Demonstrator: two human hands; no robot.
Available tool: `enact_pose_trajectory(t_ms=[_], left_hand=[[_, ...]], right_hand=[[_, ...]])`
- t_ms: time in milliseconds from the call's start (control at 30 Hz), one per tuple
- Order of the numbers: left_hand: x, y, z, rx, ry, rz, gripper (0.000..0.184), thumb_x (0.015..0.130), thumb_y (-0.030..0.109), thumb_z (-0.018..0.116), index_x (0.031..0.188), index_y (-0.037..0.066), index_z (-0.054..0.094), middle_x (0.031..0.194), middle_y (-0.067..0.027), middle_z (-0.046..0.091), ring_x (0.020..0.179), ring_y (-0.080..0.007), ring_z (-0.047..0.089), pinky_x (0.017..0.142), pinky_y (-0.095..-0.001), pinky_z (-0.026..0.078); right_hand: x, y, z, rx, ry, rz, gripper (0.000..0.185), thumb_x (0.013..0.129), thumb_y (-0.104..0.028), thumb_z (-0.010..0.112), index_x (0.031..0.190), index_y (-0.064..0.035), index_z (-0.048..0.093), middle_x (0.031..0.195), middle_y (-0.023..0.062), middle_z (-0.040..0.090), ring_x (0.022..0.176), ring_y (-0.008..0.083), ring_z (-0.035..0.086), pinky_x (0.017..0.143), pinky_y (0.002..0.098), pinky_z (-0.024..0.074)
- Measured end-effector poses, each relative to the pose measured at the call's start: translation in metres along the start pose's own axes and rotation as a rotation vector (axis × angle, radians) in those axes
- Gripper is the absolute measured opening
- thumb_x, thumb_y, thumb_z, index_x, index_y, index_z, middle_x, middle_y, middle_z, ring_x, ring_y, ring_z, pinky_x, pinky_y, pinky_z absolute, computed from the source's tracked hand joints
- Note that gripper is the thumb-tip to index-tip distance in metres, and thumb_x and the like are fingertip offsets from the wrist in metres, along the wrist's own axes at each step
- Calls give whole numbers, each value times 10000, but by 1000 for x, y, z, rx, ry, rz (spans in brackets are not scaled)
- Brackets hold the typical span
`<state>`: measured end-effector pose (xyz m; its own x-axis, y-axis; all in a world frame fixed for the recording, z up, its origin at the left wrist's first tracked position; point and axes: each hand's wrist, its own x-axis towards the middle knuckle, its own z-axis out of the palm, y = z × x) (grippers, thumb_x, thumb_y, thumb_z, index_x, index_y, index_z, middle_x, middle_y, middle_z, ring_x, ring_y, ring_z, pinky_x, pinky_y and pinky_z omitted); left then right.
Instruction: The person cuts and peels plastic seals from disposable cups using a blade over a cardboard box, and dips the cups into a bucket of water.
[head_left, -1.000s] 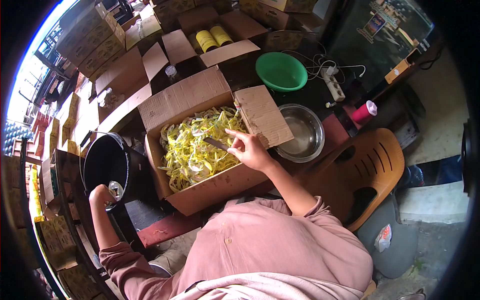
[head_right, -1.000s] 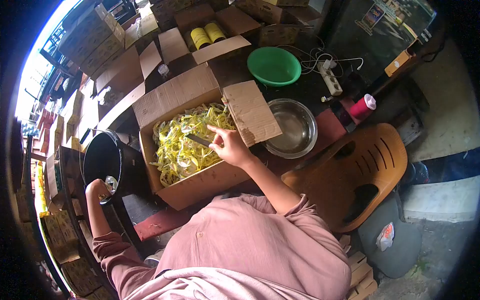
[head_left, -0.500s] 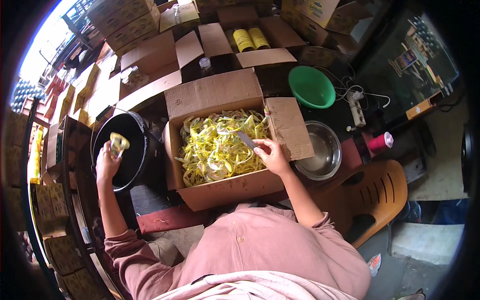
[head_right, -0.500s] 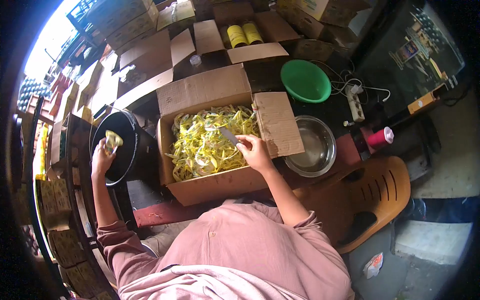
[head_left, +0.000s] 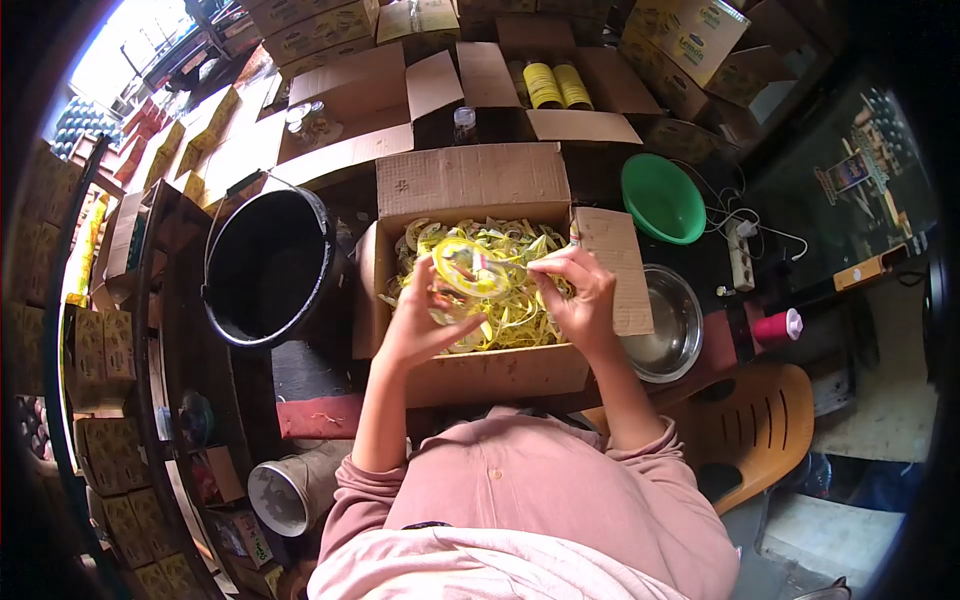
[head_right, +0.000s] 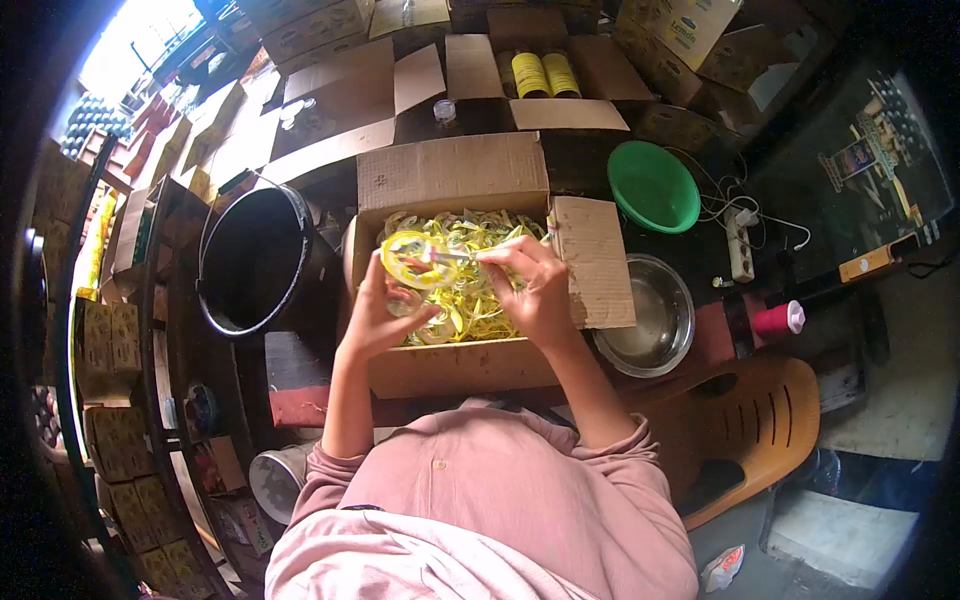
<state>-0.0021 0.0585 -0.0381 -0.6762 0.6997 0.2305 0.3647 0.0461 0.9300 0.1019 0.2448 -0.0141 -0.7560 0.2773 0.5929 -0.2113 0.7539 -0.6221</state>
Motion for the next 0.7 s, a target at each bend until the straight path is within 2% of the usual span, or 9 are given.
enact_pose_trajectory(t_ms=[67, 167, 200, 400, 500, 600, 700], left_hand=[[-2, 4, 9, -108, -17, 11, 746, 656, 145, 750, 1236, 14, 299, 1082, -116, 503, 898, -145, 537, 652, -231, 480], [-7, 10, 11, 18, -27, 27, 733, 662, 146, 748, 1230, 10, 305, 1091, -132, 492, 946, -167, 521, 679, -241, 479], [-9, 16, 8, 78, -34, 38, 731, 657, 155, 752, 1228, 10, 320, 1087, -144, 495, 990, -205, 504, 748, -278, 472], [-11, 39, 0, 290, 23, 123, 710, 638, 143, 744, 1208, -14, 351, 1062, -181, 514, 969, -278, 529, 854, -346, 431], [-12, 35, 2, 276, 82, 145, 695, 639, 133, 729, 1206, -22, 357, 1075, -194, 514, 942, -285, 550, 815, -341, 455], [-14, 35, 3, 202, 43, 35, 686, 643, 133, 721, 1207, -20, 363, 1099, -198, 510, 921, -279, 562, 761, -324, 482], [-12, 40, 9, 282, 86, 74, 687, 640, 129, 723, 1207, -19, 365, 1093, -191, 515, 890, -262, 573, 704, -302, 496]], right_hand=[[9, 0, -10, -192, 24, -289, 193, 640, 5, 658, 813, -77, 633, 777, 20, 594, 770, 199, 560, 698, 327, 434], [19, -5, -24, -280, -113, -443, 206, 610, -22, 628, 809, -73, 635, 830, 28, 591, 821, 194, 556, 757, 352, 411], [21, -6, -25, -303, -143, -469, 191, 625, -45, 611, 813, -69, 633, 833, 26, 589, 837, 191, 559, 780, 357, 417], [25, -3, -28, -384, -171, -596, 177, 644, -104, 600, 813, -67, 631, 829, 39, 591, 852, 197, 566, 762, 348, 455], [26, -4, -28, -390, -186, -608, 188, 626, -110, 608, 806, -63, 634, 817, 47, 590, 836, 202, 570, 729, 341, 466], [27, -5, -29, -406, -203, -638, 195, 609, -101, 612, 798, -58, 638, 780, 44, 580, 796, 195, 571, 694, 332, 473], [24, -5, -27, -402, -203, -643, 190, 599, -85, 613, 786, -59, 639, 742, 38, 566, 749, 184, 567, 661, 321, 475]])
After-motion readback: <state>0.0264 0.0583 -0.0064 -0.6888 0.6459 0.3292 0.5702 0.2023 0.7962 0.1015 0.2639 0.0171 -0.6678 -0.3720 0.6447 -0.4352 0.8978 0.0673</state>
